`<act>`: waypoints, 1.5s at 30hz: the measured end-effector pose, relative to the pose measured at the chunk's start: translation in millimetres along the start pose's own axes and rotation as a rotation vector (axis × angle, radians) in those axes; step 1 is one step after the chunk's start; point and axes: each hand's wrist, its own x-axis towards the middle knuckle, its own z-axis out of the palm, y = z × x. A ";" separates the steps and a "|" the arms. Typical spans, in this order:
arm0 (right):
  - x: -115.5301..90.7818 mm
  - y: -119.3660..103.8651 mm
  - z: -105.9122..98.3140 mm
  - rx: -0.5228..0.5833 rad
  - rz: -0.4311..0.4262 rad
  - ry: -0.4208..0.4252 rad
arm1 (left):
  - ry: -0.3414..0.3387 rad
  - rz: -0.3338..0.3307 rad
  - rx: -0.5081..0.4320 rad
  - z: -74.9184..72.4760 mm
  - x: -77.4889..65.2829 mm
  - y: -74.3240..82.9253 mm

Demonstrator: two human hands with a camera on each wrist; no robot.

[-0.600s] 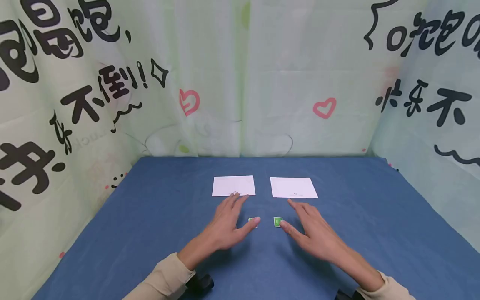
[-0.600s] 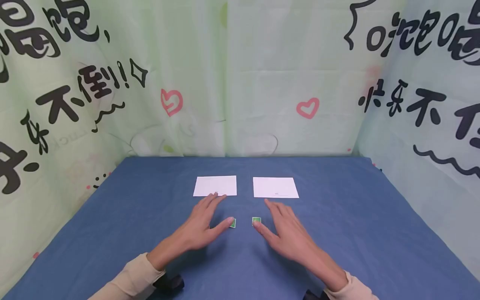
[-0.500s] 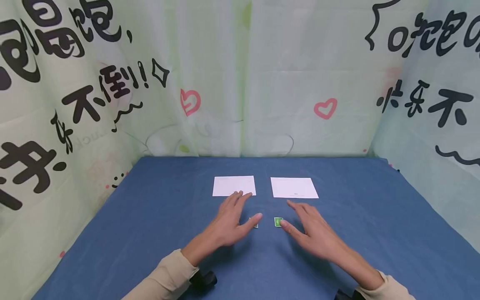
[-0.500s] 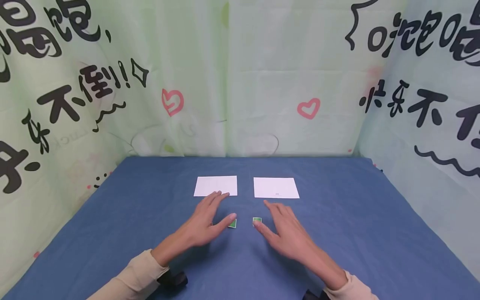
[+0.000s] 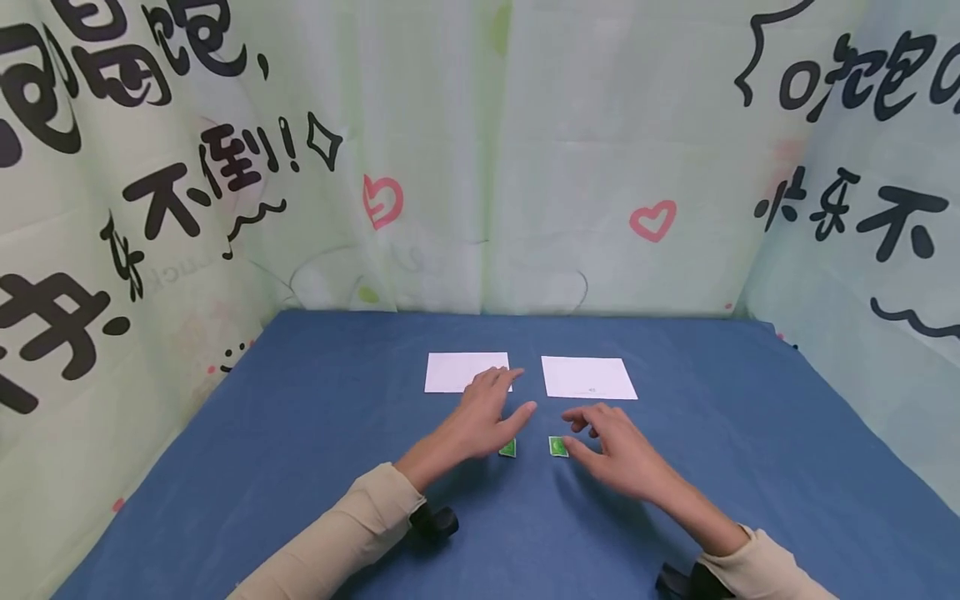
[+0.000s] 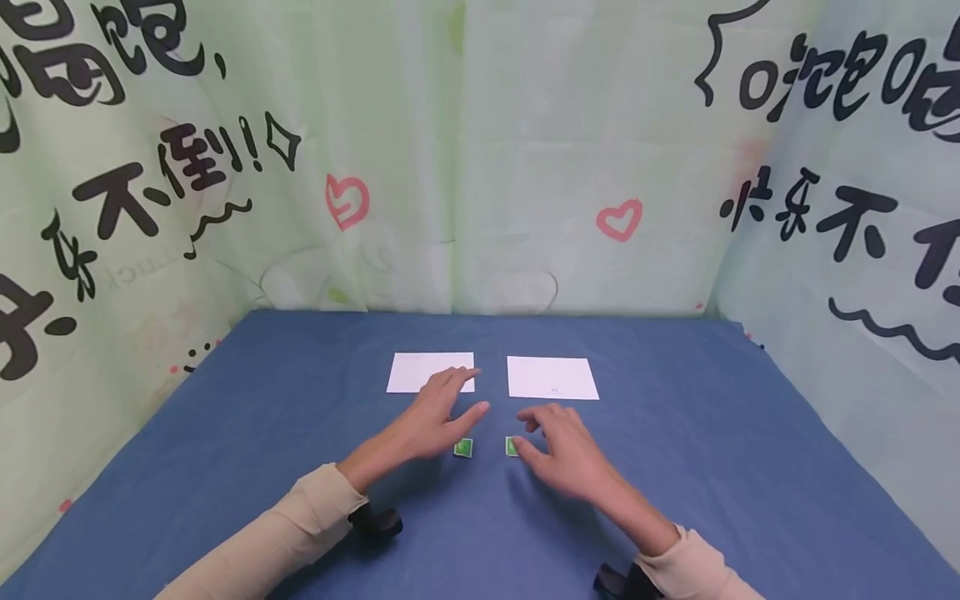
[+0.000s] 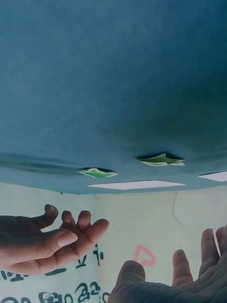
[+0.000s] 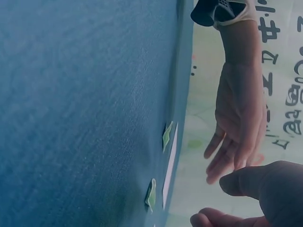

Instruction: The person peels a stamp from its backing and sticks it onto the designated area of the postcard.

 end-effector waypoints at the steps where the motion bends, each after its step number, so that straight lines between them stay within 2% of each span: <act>1: 0.6 0.8 0.9 0.009 0.001 -0.007 | -0.005 0.002 0.006 1.2 2.8 -0.6; 9: 8.3 6.7 6.5 0.100 0.047 -0.068 | -0.031 -0.002 0.028 9.5 21.5 -4.1; 15: 19.0 11.5 7.6 0.106 0.024 -0.108 | -0.031 -0.002 0.048 10.3 36.4 -6.1; 22: 26.2 16.8 7.2 0.098 0.056 -0.149 | -0.060 0.005 0.135 14.1 56.7 0.3; 27: 26.2 19.9 9.9 0.123 0.098 -0.169 | -0.093 0.016 0.190 23.4 67.1 3.9; 30: 23.0 22.2 12.5 0.144 0.113 -0.168 | -0.110 0.017 0.220 32.9 71.5 5.0; 36: 18.3 26.8 18.3 0.210 0.145 -0.234 | -0.187 -0.014 0.287 49.9 75.3 2.7; 39: 19.6 28.8 18.4 0.220 0.128 -0.256 | -0.222 -0.046 0.290 52.1 77.0 1.8; 45: 27.1 28.1 14.2 0.213 0.088 -0.265 | -0.249 -0.081 0.308 48.6 84.0 1.7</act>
